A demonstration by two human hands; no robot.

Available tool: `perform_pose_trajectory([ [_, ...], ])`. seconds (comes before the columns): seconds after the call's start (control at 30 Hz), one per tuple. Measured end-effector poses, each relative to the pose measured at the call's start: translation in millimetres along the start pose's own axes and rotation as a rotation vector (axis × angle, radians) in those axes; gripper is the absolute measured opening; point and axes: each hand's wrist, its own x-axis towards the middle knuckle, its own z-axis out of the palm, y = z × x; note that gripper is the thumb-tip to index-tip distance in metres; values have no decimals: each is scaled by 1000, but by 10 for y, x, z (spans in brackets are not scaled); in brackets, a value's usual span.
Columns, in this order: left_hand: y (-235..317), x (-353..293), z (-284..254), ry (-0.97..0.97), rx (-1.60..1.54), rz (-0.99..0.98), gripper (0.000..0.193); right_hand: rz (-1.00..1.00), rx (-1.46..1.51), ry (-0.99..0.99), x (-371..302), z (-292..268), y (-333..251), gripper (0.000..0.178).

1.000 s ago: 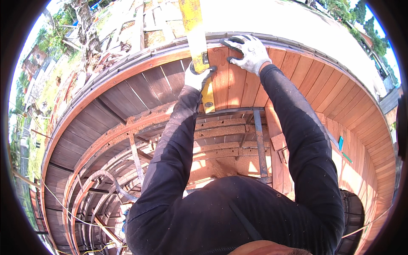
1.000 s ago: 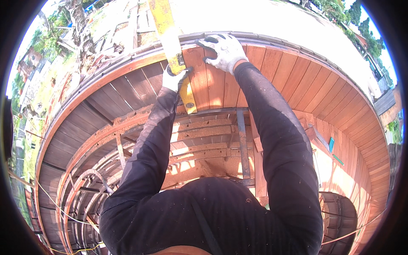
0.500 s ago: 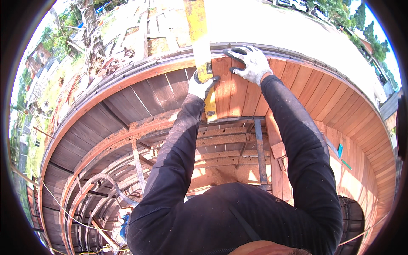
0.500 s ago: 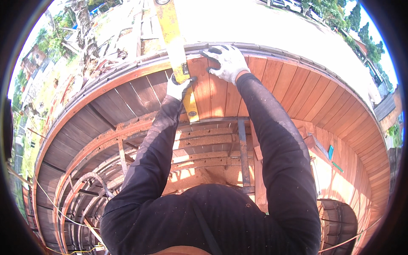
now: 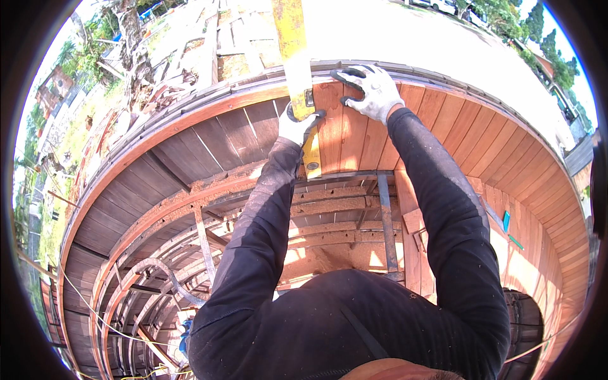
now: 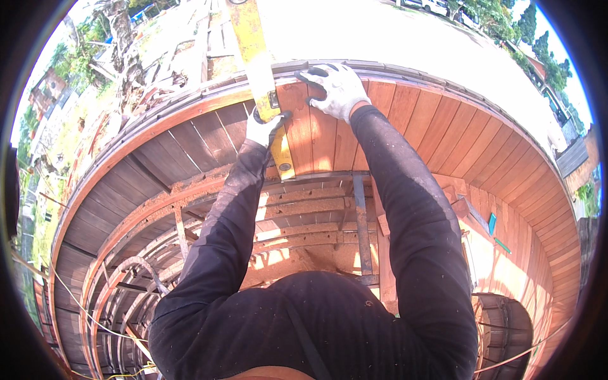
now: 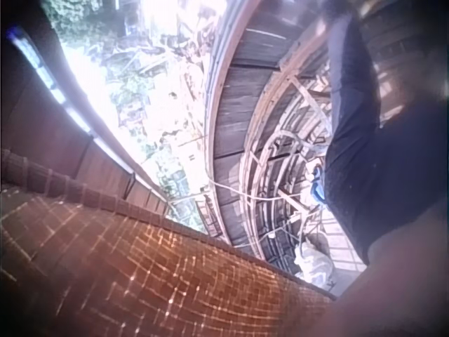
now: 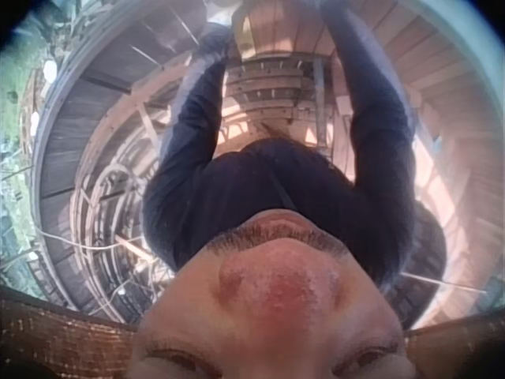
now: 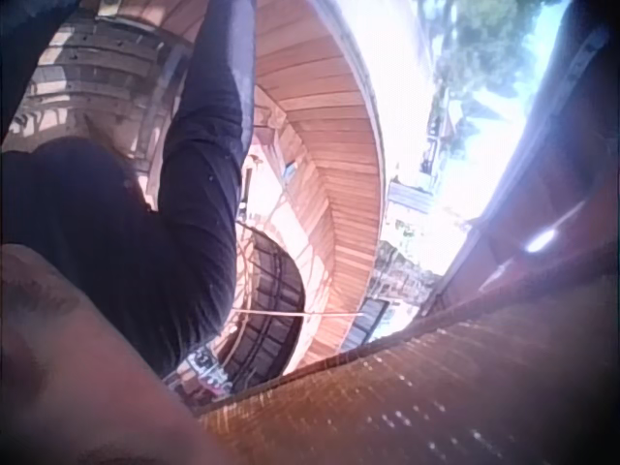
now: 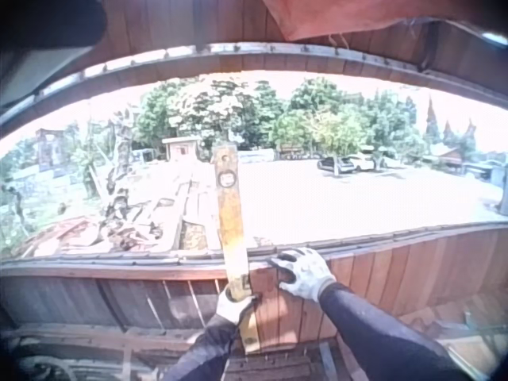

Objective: The person installs wooden planks on a curved wooden structure. They position planks, use a level to check alignment, and secure them with a nail gun. The person also uses a circular saw to trim a plank and continues installing additional planks.

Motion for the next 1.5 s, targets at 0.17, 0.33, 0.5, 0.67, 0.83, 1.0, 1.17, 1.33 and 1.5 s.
perform_pose_trajectory([
  [0.17, -67, 40, -38, -14, 4, 2, 49, -13, 24, -1, 6, -12, 9, 62],
  [0.33, -101, 61, -53, -18, -30, 17, 50, -16, 11, -14, 0, -54, -15, 63],
  [0.5, -105, 68, -66, -29, -49, -3, 51, -16, 33, -24, 8, -63, -12, 63],
  [0.67, -164, 100, -84, -46, -29, 6, 53, -28, 64, -23, 19, -48, 6, 63],
  [0.83, -165, 89, -95, -27, -25, 15, 54, -39, 79, 1, 17, -15, 11, 62],
  [1.0, -166, 68, -62, -44, -106, 32, 51, -49, 80, -25, 5, -57, 29, 64],
  [1.17, -69, 30, -7, -17, 0, 28, 48, -55, 66, 34, -18, -14, 60, 62],
  [1.33, -113, 63, -87, -5, 28, 82, 41, -98, 88, 43, 24, 25, 66, 58],
  [1.5, -68, 42, -13, 2, 33, 66, 41, -68, 85, 17, 0, 45, 94, 56],
])
